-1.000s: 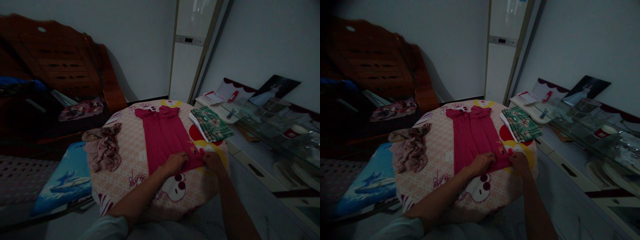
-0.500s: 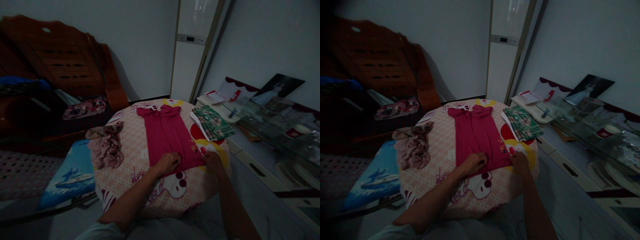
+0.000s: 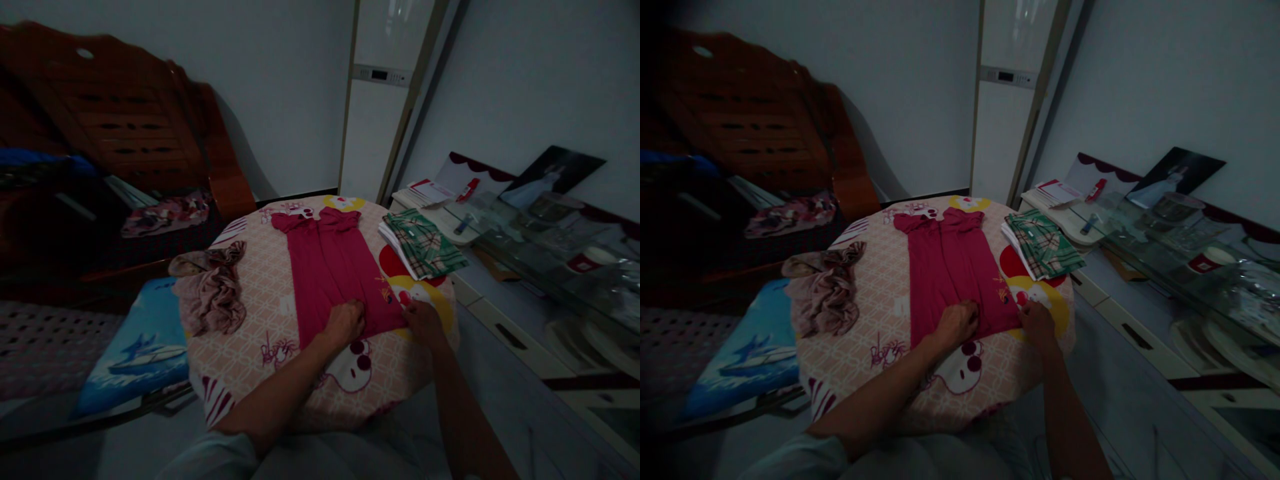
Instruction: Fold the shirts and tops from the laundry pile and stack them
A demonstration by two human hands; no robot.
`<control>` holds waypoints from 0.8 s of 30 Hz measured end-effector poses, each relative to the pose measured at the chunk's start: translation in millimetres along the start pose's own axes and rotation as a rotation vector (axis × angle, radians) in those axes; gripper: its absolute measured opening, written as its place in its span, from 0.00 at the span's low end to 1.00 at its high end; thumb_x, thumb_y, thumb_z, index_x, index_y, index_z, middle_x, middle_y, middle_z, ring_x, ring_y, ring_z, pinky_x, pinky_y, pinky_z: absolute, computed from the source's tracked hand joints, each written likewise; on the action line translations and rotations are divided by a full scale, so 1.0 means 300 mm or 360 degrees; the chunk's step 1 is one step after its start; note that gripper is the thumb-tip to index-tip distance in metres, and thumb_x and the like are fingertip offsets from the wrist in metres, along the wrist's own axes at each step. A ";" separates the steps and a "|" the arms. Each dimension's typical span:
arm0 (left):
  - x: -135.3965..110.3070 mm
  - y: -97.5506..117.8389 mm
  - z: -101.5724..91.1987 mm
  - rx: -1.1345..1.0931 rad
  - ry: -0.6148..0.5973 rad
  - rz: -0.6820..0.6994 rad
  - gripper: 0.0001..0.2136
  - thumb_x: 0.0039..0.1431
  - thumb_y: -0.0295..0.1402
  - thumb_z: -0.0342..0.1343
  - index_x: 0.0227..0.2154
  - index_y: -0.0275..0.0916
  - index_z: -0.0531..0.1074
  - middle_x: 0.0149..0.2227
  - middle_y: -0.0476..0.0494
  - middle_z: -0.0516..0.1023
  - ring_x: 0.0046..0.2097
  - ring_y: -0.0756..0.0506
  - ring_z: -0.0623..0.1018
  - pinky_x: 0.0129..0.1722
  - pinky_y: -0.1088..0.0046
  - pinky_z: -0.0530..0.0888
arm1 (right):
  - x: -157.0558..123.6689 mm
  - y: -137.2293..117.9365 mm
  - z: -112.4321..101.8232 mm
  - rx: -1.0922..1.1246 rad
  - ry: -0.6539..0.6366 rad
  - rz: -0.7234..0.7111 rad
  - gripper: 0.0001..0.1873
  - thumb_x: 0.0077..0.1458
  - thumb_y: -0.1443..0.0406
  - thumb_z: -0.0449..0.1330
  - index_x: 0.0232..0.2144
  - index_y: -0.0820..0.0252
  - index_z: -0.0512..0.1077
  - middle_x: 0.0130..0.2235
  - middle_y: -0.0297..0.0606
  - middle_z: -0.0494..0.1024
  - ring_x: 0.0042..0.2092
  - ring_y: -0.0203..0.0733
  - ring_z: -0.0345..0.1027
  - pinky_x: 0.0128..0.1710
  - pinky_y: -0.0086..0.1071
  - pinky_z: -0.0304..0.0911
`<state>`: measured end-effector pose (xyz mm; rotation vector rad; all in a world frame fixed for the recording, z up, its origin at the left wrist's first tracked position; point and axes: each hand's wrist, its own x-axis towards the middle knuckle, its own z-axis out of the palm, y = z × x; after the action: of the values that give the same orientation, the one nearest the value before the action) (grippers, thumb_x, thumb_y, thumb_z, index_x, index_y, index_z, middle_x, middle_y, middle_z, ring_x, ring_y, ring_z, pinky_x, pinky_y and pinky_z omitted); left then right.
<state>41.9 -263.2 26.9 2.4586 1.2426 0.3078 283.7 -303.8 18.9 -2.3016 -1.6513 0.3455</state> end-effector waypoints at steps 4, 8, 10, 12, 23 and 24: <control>-0.009 -0.012 -0.001 -0.0104 0.0053 -0.0067 0.07 0.57 0.28 0.51 0.35 0.37 0.73 0.36 0.40 0.79 0.38 0.44 0.78 0.38 0.72 0.71 | -0.010 -0.015 -0.005 -0.0040 0.0027 0.0029 0.08 0.54 0.66 0.59 0.24 0.59 0.73 0.29 0.38 0.77 0.32 0.37 0.67 0.31 0.28 0.51; -0.040 -0.039 -0.031 -0.0091 0.0031 -0.0099 0.06 0.56 0.28 0.52 0.34 0.37 0.73 0.35 0.41 0.79 0.37 0.44 0.78 0.37 0.71 0.70 | -0.014 -0.025 -0.002 -0.0113 0.0066 0.0025 0.07 0.53 0.66 0.59 0.24 0.60 0.73 0.30 0.39 0.77 0.34 0.37 0.67 0.32 0.28 0.51; -0.052 -0.045 -0.046 -0.0019 -0.0027 -0.0092 0.06 0.56 0.29 0.52 0.34 0.38 0.73 0.36 0.41 0.79 0.38 0.43 0.78 0.37 0.71 0.70 | -0.012 -0.030 0.000 -0.0156 0.0049 0.0046 0.06 0.53 0.66 0.59 0.25 0.60 0.73 0.31 0.40 0.77 0.34 0.38 0.68 0.32 0.29 0.51; -0.058 -0.044 -0.059 0.0019 -0.0054 -0.0061 0.06 0.57 0.29 0.53 0.36 0.39 0.73 0.38 0.41 0.78 0.40 0.43 0.78 0.37 0.71 0.70 | -0.012 -0.037 -0.001 -0.0205 0.0028 0.0080 0.06 0.54 0.65 0.60 0.26 0.60 0.74 0.32 0.40 0.77 0.34 0.38 0.68 0.31 0.29 0.51; -0.047 -0.023 -0.022 -0.0144 -0.0077 0.0545 0.05 0.59 0.31 0.57 0.38 0.39 0.73 0.41 0.42 0.76 0.46 0.43 0.74 0.47 0.69 0.70 | 0.043 -0.134 -0.023 -0.0318 0.0363 -0.0095 0.14 0.62 0.60 0.53 0.31 0.60 0.75 0.32 0.44 0.78 0.33 0.40 0.68 0.32 0.32 0.50; -0.046 -0.027 -0.016 -0.0126 -0.0088 0.0541 0.04 0.59 0.30 0.57 0.37 0.38 0.73 0.41 0.42 0.76 0.45 0.44 0.74 0.47 0.69 0.70 | 0.062 -0.142 -0.016 -0.0348 0.0384 -0.0126 0.15 0.63 0.60 0.53 0.31 0.61 0.75 0.33 0.45 0.78 0.34 0.41 0.68 0.32 0.32 0.51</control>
<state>26.2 -269.0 27.4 2.5835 0.7704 0.3666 253.9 -273.7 38.4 -2.3105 -1.7220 -0.1327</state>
